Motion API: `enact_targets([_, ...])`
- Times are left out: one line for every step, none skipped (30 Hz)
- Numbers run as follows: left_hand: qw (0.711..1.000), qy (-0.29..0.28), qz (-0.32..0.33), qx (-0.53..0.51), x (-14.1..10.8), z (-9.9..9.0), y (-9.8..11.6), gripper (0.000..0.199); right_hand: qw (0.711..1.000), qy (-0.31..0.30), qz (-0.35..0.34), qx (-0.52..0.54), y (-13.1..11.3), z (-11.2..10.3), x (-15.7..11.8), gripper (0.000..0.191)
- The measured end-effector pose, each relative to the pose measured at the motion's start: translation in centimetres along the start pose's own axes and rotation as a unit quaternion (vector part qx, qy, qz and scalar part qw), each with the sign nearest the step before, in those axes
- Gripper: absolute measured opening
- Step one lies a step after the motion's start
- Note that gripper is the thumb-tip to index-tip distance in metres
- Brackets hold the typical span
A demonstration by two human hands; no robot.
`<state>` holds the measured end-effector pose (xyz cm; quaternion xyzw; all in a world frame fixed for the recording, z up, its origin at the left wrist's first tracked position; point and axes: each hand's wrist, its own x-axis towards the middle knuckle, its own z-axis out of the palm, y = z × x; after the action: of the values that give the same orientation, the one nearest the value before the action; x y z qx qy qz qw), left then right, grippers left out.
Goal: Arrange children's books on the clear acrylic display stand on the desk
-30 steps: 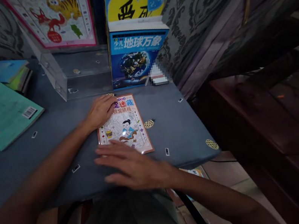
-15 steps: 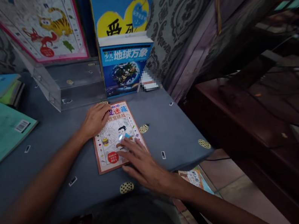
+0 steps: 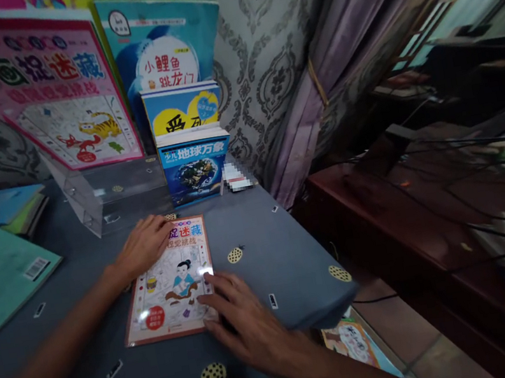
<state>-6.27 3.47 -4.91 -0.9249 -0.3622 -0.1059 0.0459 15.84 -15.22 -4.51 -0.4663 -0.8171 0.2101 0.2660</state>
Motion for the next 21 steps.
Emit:
enact_targets([0.999, -0.013, -0.026, 0.013, 0.1, -0.5, 0.6, 0.031, 1.000, 0.001, -0.001, 0.009, 0.0, -0.1, 0.3, 0.030])
enact_targets([0.998, -0.021, -0.055, 0.018, 0.3, -0.9, 1.3, 0.030, 1.000, 0.006, -0.003, 0.020, 0.2, -0.3, 0.8, 0.030])
enact_targets([0.996, -0.026, -0.083, 0.017, 0.5, -1.2, 2.2, 0.029, 0.999, 0.014, -0.004, 0.036, 0.7, -0.4, 1.3, 0.029])
enact_targets([0.994, -0.032, -0.105, 0.014, 0.8, -1.5, 3.1, 0.028, 0.998, 0.026, -0.002, 0.056, 1.3, -0.6, 2.0, 0.027])
enact_targets([0.992, -0.042, -0.121, 0.013, 1.3, -1.7, 4.1, 0.029, 0.996, 0.039, 0.001, 0.078, 2.1, -0.7, 2.8, 0.026])
enact_targets([0.990, -0.055, -0.132, 0.017, 1.7, -1.8, 5.0, 0.031, 0.993, 0.053, 0.009, 0.101, 3.0, -0.9, 3.7, 0.024])
enact_targets([0.987, -0.071, -0.141, 0.023, 2.2, -1.9, 5.8, 0.036, 0.990, 0.071, 0.026, 0.117, 4.1, -1.0, 4.8, 0.024])
enact_targets([0.985, -0.086, -0.148, 0.032, 2.7, -2.0, 6.6, 0.041, 0.987, 0.090, 0.047, 0.127, 5.2, -1.2, 6.0, 0.024])
enact_targets([0.982, -0.100, -0.157, 0.041, 3.2, -2.0, 7.2, 0.046, 0.982, 0.112, 0.070, 0.134, 6.2, -1.3, 7.2, 0.025])
enact_targets([0.978, -0.112, -0.167, 0.050, 3.7, -2.1, 7.8, 0.050, 0.978, 0.135, 0.089, 0.135, 7.2, -1.4, 8.4, 0.026])
enact_targets([0.975, -0.122, -0.177, 0.058, 4.0, -2.2, 8.2, 0.053, 0.976, 0.143, 0.103, 0.129, 8.1, -1.4, 9.6, 0.028])
enact_targets([0.972, -0.131, -0.185, 0.064, 4.3, -2.3, 8.6, 0.053, 0.976, 0.145, 0.109, 0.121, 8.7, -1.4, 10.6, 0.030])
enact_targets([0.969, -0.139, -0.190, 0.068, 4.5, -2.4, 8.8, 0.052, 0.977, 0.145, 0.111, 0.110, 9.2, -1.3, 11.5, 0.032])
enact_targets([0.968, -0.146, -0.191, 0.071, 4.6, -2.6, 9.0, 0.050, 0.979, 0.138, 0.111, 0.099, 9.6, -1.2, 12.2, 0.033])
enact_targets([0.968, -0.150, -0.189, 0.074, 4.6, -2.7, 9.2, 0.048, 0.982, 0.129, 0.108, 0.087, 9.8, -1.0, 12.7, 0.035])
enact_targets([0.968, -0.152, -0.186, 0.075, 4.6, -2.8, 9.3, 0.045, 0.984, 0.120, 0.104, 0.077, 9.9, -0.8, 12.9, 0.036])
enact_targets([0.968, -0.152, -0.183, 0.075, 4.5, -2.9, 9.4, 0.043, 0.986, 0.112, 0.100, 0.069, 9.9, -0.5, 13.1, 0.037])
enact_targets([0.969, -0.150, -0.182, 0.073, 4.3, -3.0, 9.4, 0.040, 0.988, 0.106, 0.094, 0.066, 9.9, -0.3, 13.1, 0.037])
enact_targets([0.970, -0.149, -0.179, 0.070, 4.2, -3.1, 9.4, 0.038, 0.989, 0.102, 0.089, 0.065, 9.9, -0.2, 13.0, 0.037])
enact_targets([0.971, -0.148, -0.175, 0.068, 4.0, -3.1, 9.4, 0.037, 0.989, 0.099, 0.085, 0.066, 9.9, -0.1, 12.9, 0.037])
enact_targets([0.972, -0.148, -0.169, 0.066, 3.9, -3.2, 9.5, 0.035, 0.990, 0.096, 0.082, 0.067, 10.0, 0.0, 12.8, 0.036])
